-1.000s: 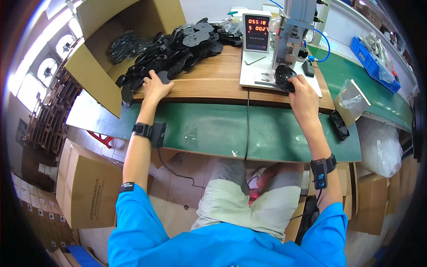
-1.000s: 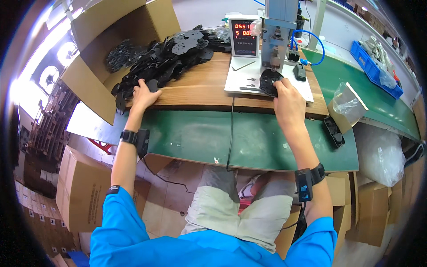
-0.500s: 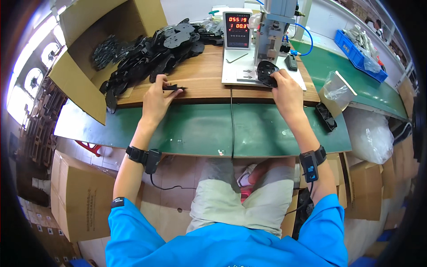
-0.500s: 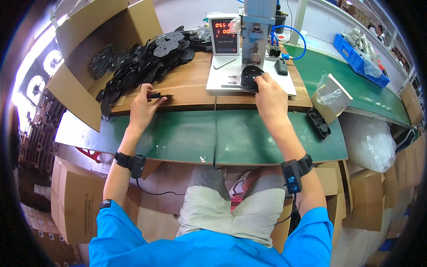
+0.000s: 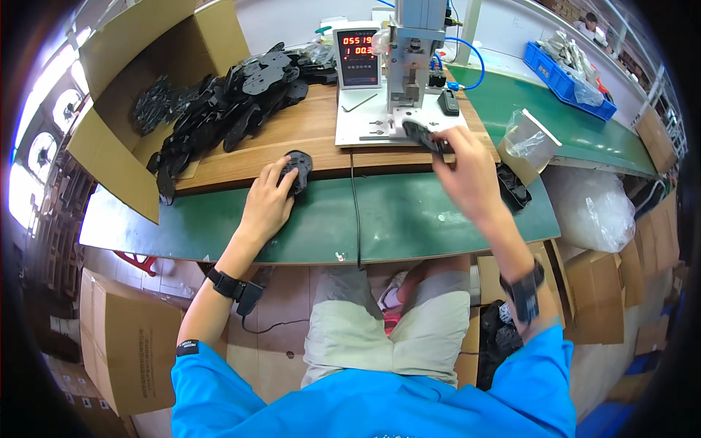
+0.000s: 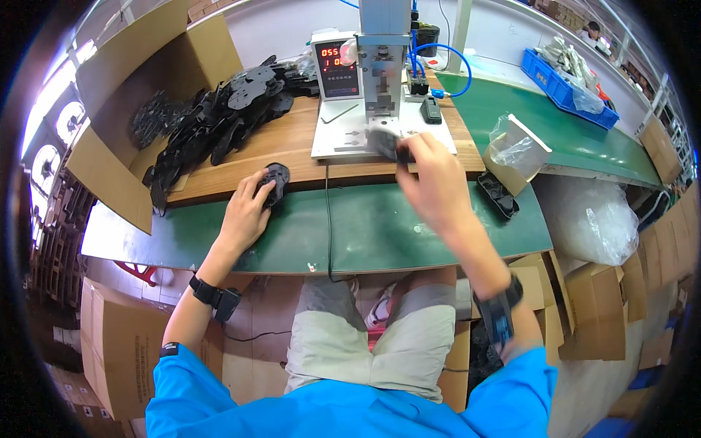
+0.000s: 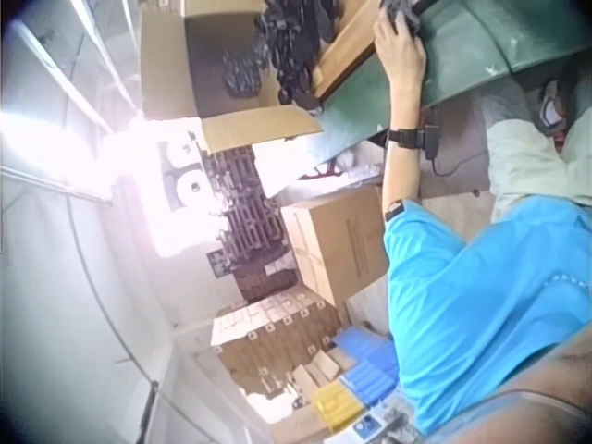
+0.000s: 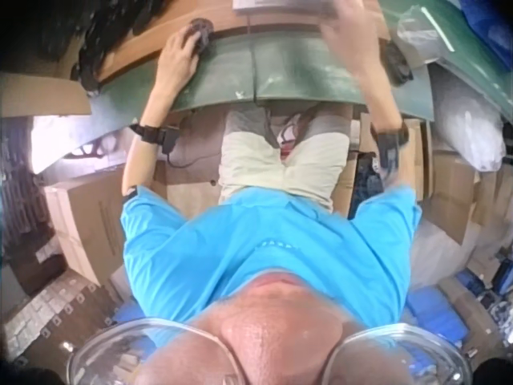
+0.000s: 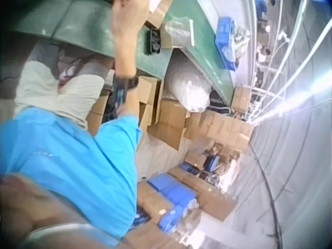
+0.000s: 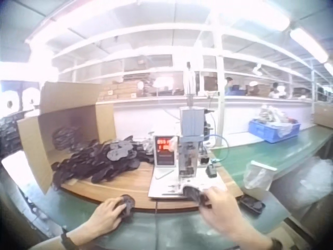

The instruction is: Use a pneumatic press to assemble small black plastic electronic components by aligning pieces and pressing them together.

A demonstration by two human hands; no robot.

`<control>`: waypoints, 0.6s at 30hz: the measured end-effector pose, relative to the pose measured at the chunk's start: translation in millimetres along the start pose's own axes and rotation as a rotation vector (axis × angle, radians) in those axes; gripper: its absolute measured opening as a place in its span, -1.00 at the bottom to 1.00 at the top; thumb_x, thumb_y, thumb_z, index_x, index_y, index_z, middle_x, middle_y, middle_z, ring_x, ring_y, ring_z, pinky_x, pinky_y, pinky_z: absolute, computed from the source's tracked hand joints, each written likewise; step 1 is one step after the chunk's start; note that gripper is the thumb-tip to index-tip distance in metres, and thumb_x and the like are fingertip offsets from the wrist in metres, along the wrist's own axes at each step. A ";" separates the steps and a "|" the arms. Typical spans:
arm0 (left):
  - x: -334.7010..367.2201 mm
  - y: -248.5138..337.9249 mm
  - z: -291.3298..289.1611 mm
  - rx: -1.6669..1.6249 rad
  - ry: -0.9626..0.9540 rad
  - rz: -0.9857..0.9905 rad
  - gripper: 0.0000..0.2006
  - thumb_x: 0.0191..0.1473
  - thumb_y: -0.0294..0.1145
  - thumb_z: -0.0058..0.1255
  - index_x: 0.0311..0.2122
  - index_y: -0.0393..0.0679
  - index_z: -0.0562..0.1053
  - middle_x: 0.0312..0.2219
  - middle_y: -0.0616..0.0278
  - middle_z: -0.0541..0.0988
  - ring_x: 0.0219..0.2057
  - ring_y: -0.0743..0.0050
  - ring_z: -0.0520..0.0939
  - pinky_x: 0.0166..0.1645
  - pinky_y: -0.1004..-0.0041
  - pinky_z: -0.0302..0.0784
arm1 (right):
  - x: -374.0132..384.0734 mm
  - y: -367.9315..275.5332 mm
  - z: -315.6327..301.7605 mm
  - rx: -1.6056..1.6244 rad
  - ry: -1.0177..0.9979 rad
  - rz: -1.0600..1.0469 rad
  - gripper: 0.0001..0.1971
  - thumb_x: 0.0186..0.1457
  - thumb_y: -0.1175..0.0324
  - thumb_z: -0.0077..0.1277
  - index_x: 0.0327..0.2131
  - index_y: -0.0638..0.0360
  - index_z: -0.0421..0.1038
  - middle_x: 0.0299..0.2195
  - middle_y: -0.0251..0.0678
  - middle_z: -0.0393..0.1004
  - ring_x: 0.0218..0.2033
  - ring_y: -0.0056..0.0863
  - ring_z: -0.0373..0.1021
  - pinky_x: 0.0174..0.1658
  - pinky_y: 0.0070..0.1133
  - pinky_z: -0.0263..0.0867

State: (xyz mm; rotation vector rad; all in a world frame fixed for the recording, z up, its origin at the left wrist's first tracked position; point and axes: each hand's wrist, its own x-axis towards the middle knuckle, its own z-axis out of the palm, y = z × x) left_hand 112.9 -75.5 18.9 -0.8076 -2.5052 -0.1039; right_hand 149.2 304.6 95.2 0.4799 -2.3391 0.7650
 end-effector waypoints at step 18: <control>172.3 125.5 49.1 -0.087 0.321 0.352 -0.58 0.08 -0.58 0.00 0.08 -0.04 0.52 0.09 0.05 0.55 0.16 -0.02 0.57 0.30 0.08 0.46 | -418.1 12.3 -74.8 -0.130 0.194 0.941 -0.76 0.12 0.69 0.07 -0.13 0.30 0.47 -0.23 -0.27 0.41 -0.31 -0.50 0.43 -0.36 -0.66 0.34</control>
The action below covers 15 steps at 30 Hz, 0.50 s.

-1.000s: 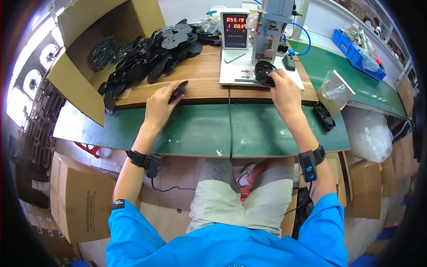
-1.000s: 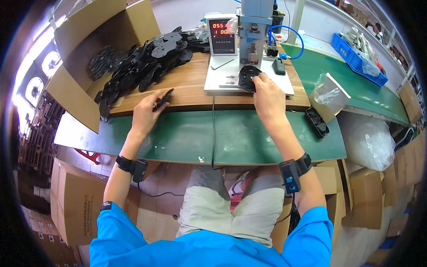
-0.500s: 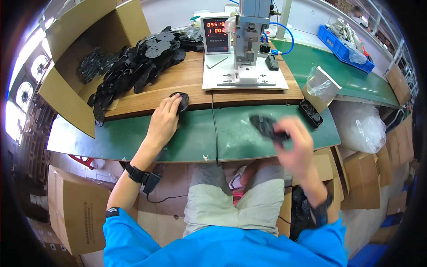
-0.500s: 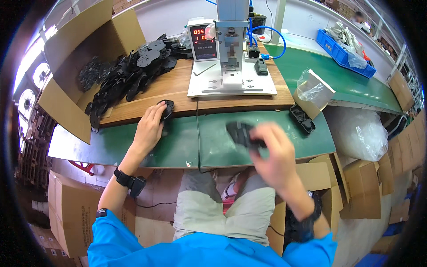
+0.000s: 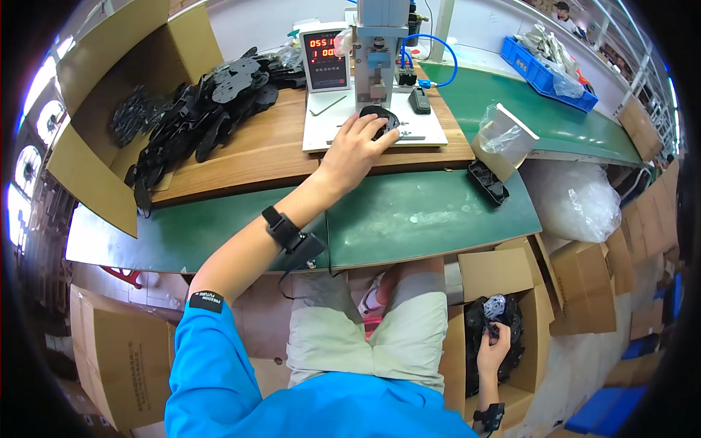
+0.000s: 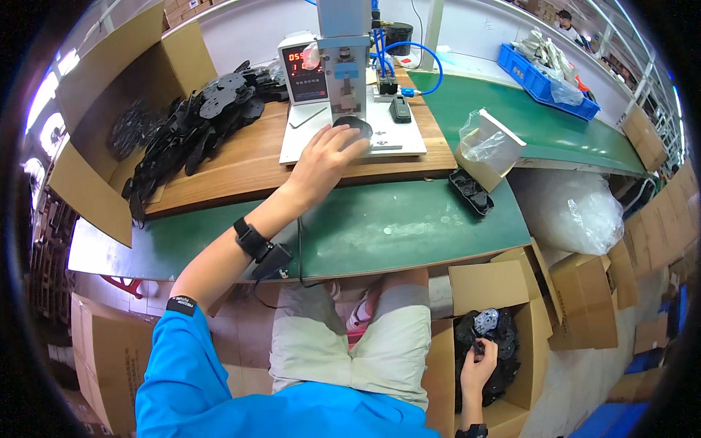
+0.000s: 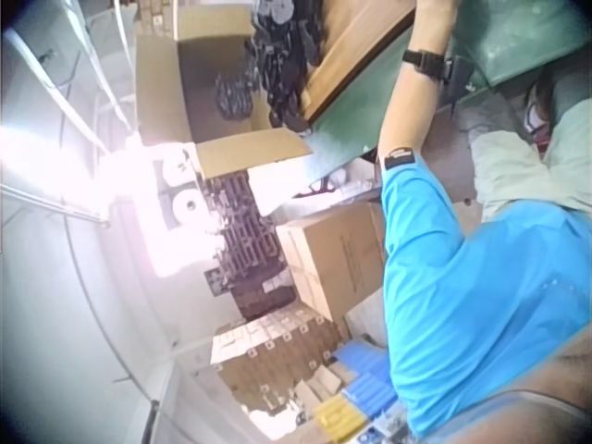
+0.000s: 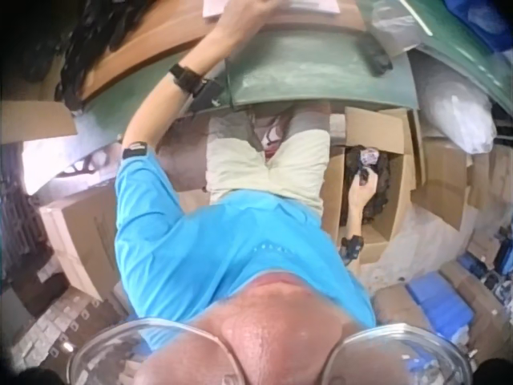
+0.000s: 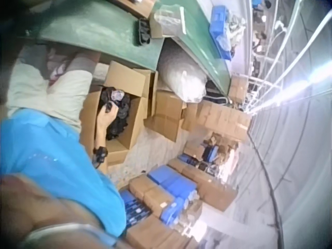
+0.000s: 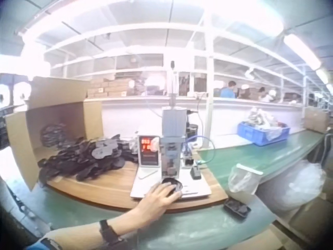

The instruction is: Use a pneumatic press to assemble small black plastic electronic components by aligning pieces and pressing them together.

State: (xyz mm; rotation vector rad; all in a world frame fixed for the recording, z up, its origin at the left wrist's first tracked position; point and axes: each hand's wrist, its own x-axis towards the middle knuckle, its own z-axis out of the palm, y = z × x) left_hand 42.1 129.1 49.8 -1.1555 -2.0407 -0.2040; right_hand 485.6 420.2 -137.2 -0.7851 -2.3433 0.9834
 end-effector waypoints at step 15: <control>1.4 -6.1 16.1 -0.238 0.008 -0.088 -0.53 0.07 -0.69 -0.04 0.11 -0.09 0.49 0.12 -0.10 0.56 0.19 -0.17 0.56 0.36 0.06 0.44 | 23.9 139.1 19.9 -0.144 0.035 0.123 -0.66 -0.02 0.67 0.03 -0.11 0.28 0.44 -0.12 -0.13 0.38 -0.07 -0.21 0.44 -0.03 -0.46 0.40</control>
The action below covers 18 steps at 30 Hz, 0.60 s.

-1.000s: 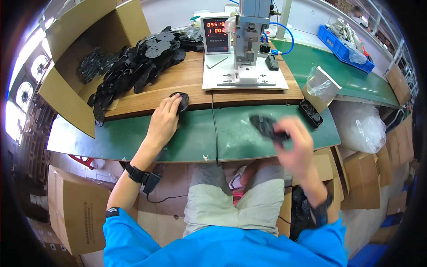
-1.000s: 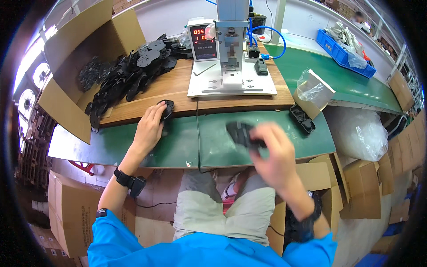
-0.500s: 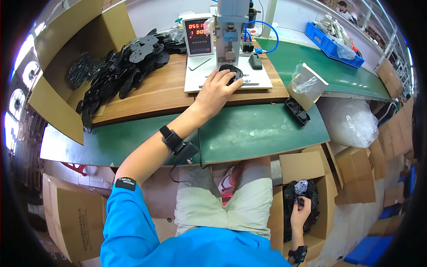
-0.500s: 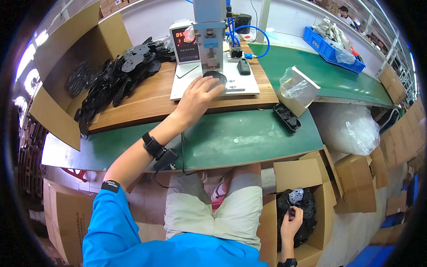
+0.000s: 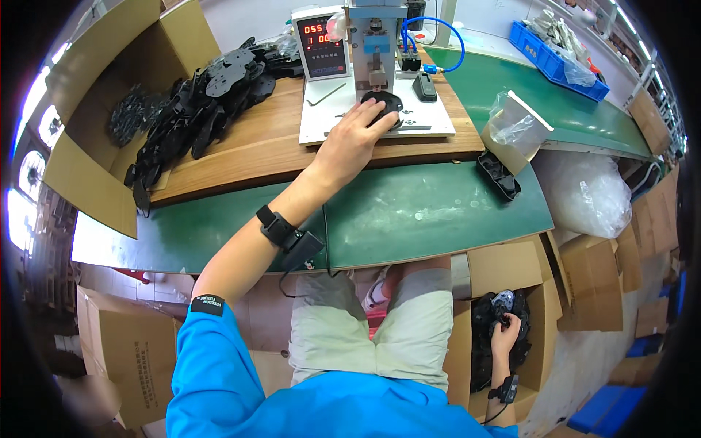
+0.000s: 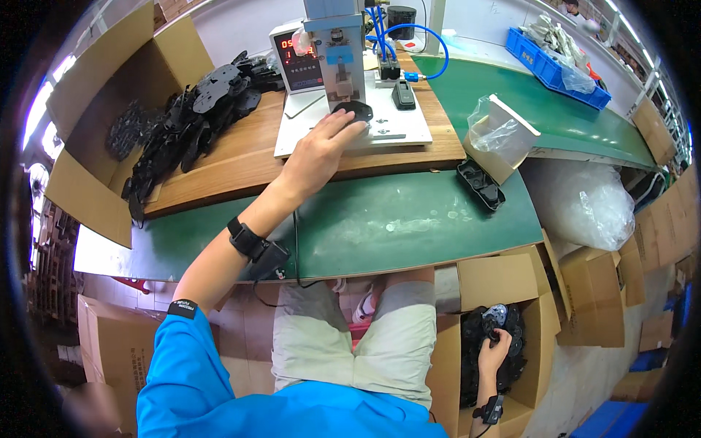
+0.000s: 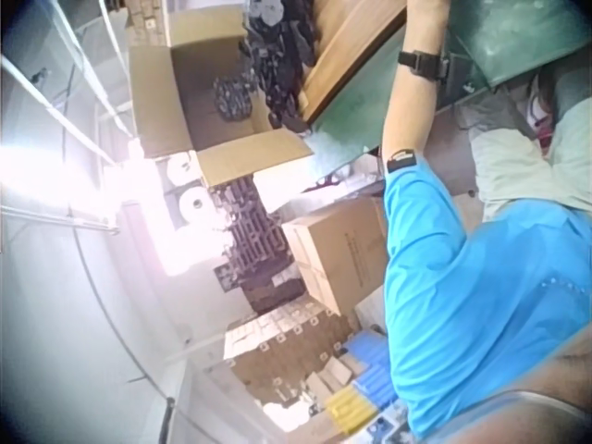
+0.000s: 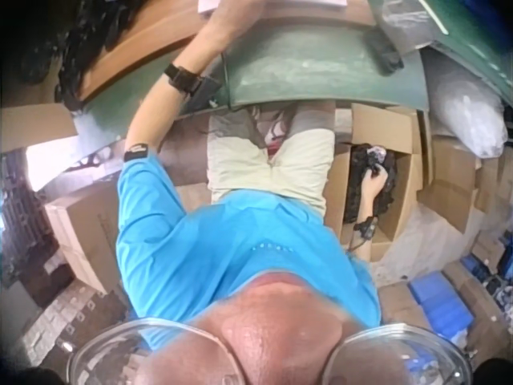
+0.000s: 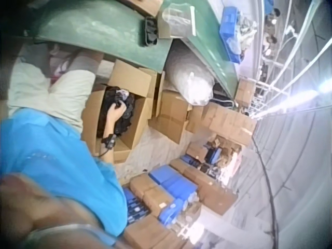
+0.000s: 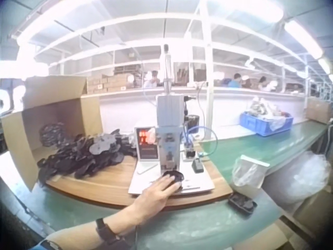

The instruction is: Use a pneumatic press to assemble small black plastic electronic components by aligning pieces and pressing them together.

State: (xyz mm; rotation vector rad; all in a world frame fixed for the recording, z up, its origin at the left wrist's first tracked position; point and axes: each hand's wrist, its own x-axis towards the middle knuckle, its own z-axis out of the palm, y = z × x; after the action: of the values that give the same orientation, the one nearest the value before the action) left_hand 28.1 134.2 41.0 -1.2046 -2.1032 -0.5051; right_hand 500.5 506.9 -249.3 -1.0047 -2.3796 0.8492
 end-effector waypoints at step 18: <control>-3.8 -2.2 -8.8 -0.017 -0.048 0.025 -0.53 0.12 -0.67 -0.05 0.17 -0.18 0.37 0.12 -0.10 0.54 0.20 -0.15 0.52 0.26 0.11 0.51 | 12.8 -34.5 15.3 -0.312 0.019 -0.144 -0.58 0.12 0.57 0.03 0.09 0.30 0.37 0.24 0.04 0.29 0.28 0.05 0.22 0.38 -0.20 0.08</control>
State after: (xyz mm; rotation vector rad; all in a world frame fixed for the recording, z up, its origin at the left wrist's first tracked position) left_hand 30.7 125.3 44.6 -1.2623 -2.1258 -0.4882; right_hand 466.4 491.7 -235.4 -0.9321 -2.5832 0.4230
